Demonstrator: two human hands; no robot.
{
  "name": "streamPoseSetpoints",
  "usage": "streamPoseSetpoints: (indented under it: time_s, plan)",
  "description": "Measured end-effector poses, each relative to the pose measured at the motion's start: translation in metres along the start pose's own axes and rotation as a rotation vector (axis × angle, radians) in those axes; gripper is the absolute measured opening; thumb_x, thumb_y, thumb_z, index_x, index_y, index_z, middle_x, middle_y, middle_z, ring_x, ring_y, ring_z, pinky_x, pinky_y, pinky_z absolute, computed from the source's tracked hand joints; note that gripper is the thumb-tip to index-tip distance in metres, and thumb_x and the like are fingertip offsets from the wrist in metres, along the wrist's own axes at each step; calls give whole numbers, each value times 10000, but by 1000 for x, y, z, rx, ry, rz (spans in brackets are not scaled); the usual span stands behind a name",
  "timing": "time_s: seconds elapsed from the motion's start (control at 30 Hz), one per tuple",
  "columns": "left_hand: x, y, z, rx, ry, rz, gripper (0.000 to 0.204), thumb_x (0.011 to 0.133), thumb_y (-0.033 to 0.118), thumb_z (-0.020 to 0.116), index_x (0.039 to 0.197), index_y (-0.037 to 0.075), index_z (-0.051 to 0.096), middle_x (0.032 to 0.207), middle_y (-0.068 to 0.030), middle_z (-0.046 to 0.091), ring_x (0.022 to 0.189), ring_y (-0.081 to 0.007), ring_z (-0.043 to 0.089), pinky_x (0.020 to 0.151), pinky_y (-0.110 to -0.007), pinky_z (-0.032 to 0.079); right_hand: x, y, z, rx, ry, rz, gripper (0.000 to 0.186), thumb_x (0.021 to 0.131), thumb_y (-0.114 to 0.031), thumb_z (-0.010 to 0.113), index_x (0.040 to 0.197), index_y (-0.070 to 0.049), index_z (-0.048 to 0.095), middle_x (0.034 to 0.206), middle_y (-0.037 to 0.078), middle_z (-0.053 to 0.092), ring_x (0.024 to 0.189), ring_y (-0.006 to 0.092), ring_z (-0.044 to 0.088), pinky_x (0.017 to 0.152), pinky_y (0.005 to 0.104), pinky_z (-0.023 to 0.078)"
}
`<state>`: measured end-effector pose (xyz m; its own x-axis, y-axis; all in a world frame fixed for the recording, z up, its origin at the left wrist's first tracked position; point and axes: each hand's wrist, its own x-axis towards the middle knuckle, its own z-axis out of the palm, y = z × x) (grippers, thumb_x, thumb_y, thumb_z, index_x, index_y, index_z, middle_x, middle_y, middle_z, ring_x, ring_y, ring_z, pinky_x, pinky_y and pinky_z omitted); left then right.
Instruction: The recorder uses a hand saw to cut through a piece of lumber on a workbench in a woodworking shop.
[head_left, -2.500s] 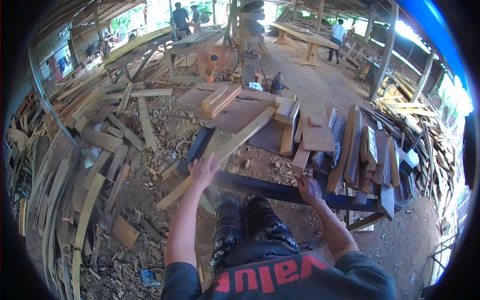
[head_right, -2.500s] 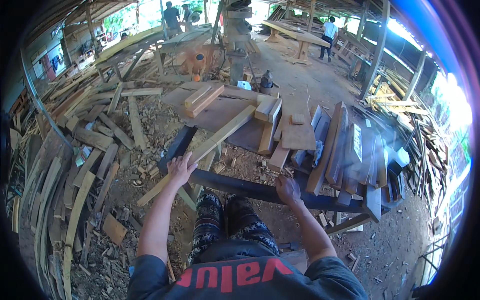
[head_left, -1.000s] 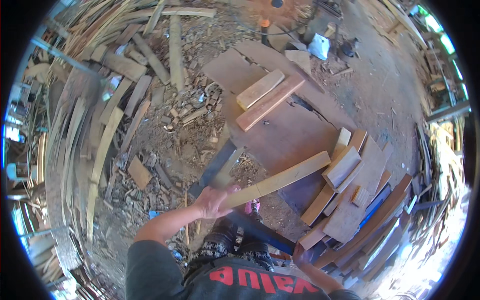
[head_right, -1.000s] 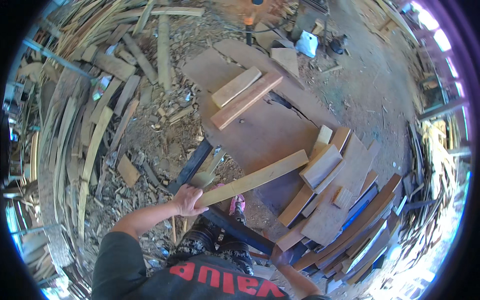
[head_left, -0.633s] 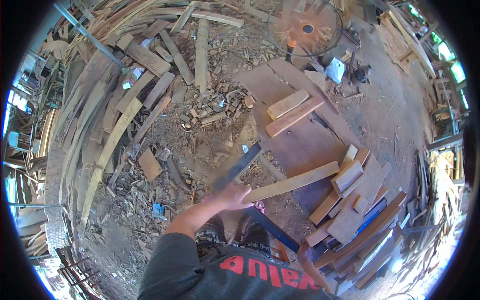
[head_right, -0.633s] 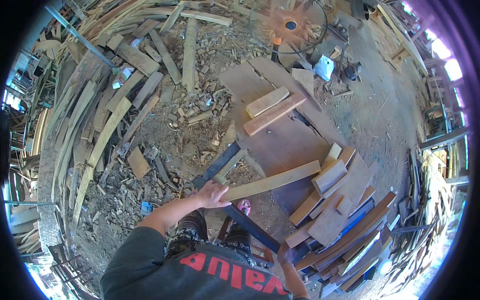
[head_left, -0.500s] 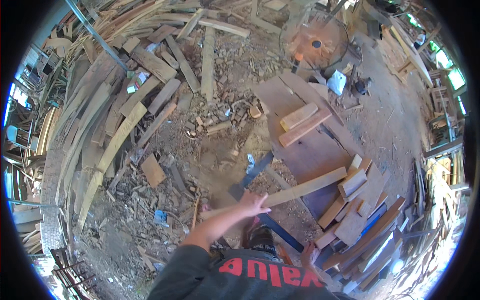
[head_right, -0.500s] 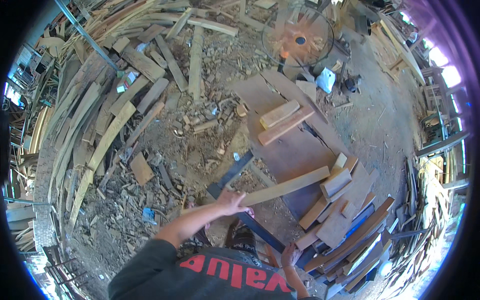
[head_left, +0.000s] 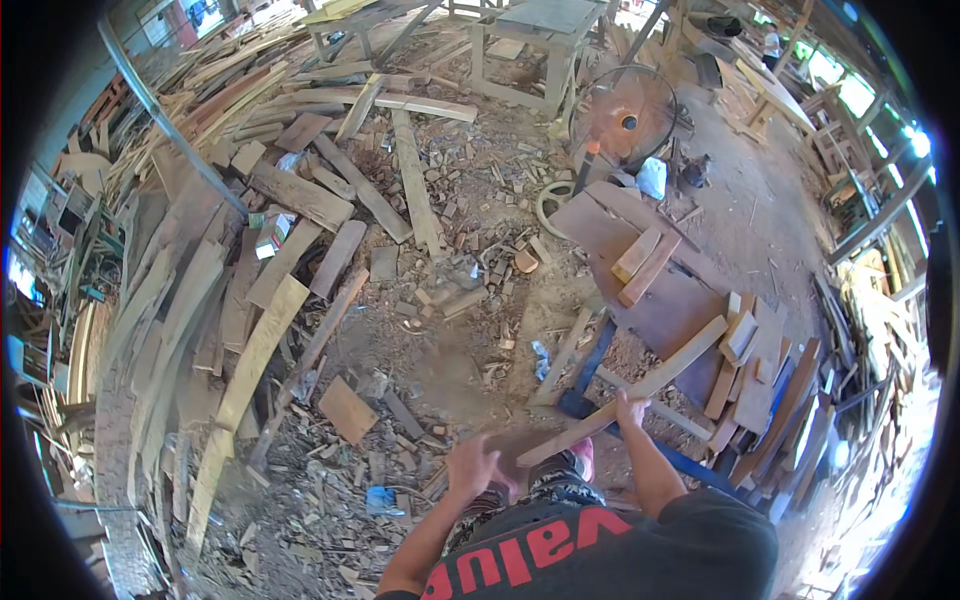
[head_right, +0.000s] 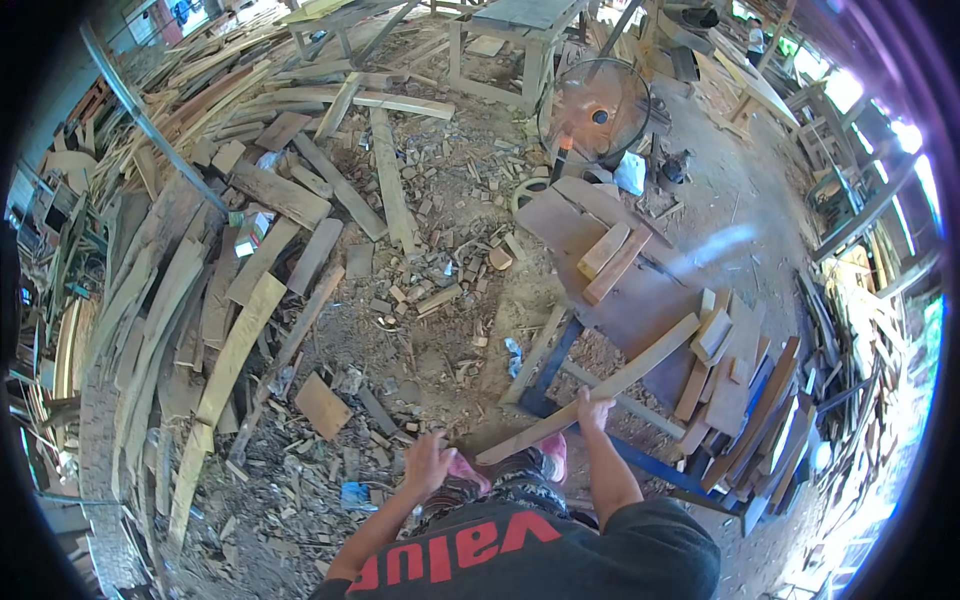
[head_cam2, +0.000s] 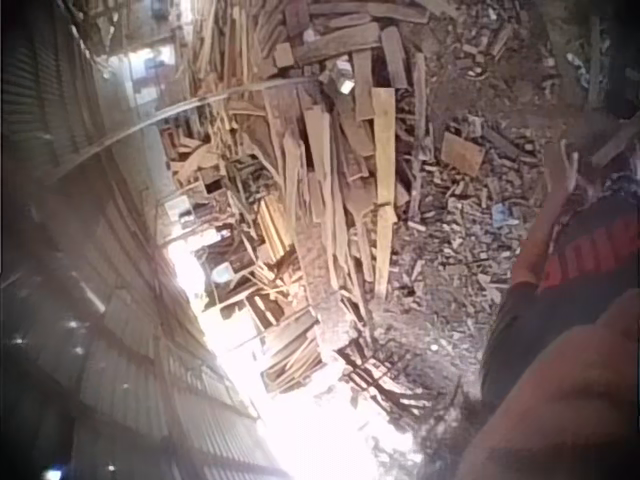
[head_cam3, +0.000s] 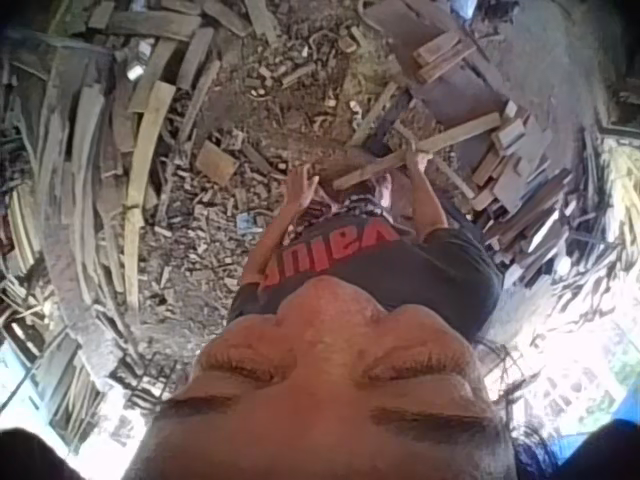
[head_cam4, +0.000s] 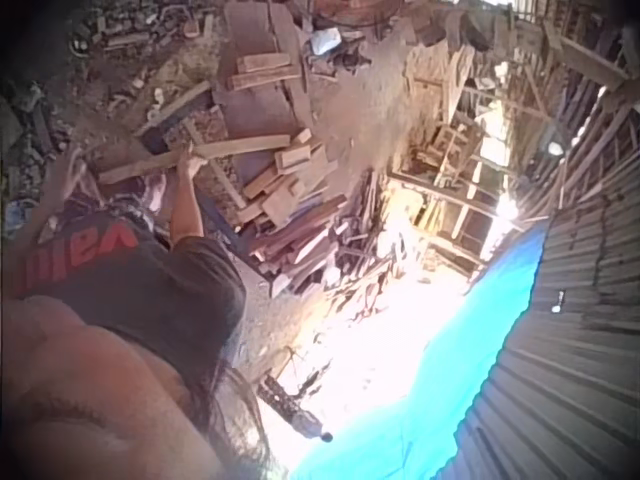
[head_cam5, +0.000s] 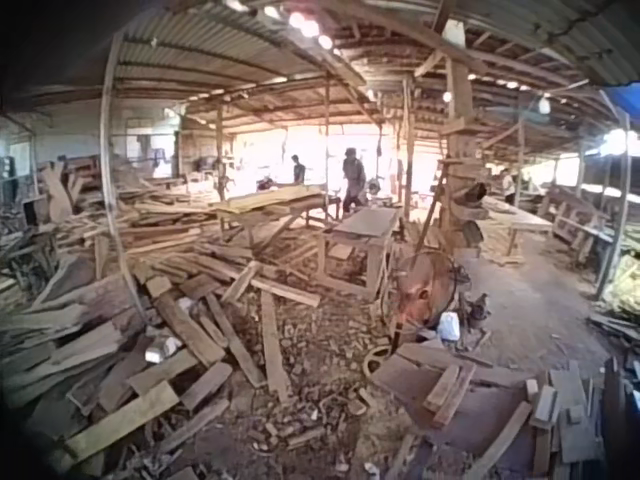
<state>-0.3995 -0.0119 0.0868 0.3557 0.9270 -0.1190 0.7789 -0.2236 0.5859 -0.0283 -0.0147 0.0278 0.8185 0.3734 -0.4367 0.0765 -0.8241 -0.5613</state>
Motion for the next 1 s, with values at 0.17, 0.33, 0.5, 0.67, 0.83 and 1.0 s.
streamPoseSetpoints:
  time_s: [0.17, 0.33, 0.5, 0.67, 0.83, 1.0]
  plan:
    - [-40, -113, -11, -37, -94, -320, 379, 822, 319, 606, 1115, 79, 581, 1004, -177, 617, 965, -375, 581, 816, -498, 451, 22, 25, 20, -117, 142, -30, 944, 813, -610, 569, 1329, 73, 171, 1210, 370, 502, 1142, 475, 514, 972, 468, 413]
    - [-30, -177, -7, 40, -266, -289, 288, 810, 293, 585, 979, 74, 665, 954, -208, 653, 926, -384, 617, 803, -496, 473, 6, 1, 27, -179, 182, 17, 921, 822, -629, 546, 1334, 45, 183, 1131, 343, 570, 1071, 481, 557, 921, 491, 438]
    - [67, -160, -24, 116, -561, -236, 352, 834, 346, 618, 1050, 68, 629, 973, -179, 657, 919, -345, 634, 812, -435, 498, 9, 7, 27, -272, 251, 177, 849, 827, -679, 483, 1320, -27, 251, 1049, 294, 625, 1001, 448, 601, 868, 512, 458]
    - [149, -206, -16, -37, -579, -31, 336, 852, 339, 578, 1027, 56, 629, 957, -193, 659, 940, -378, 621, 798, -467, 481, -8, -24, 32, -239, 322, 307, 818, 846, -667, 463, 1336, -39, 277, 1071, 274, 624, 1009, 436, 596, 831, 540, 435]
    - [251, -253, -43, 229, -839, 13, 358, 850, 346, 570, 1029, 42, 626, 975, -203, 660, 958, -376, 621, 818, -457, 489, -13, -29, 44, -245, 434, 322, 841, 866, -640, 449, 1425, -46, 246, 1134, 232, 609, 1048, 406, 558, 884, 558, 357]
    - [340, -229, -74, 410, -778, -127, 353, 838, 343, 574, 1051, 71, 645, 1089, -191, 641, 1041, -360, 599, 875, -453, 479, -16, -24, 48, -242, 495, 348, 817, 859, -636, 463, 1415, -73, 258, 1060, 233, 631, 1006, 412, 583, 844, 541, 382]
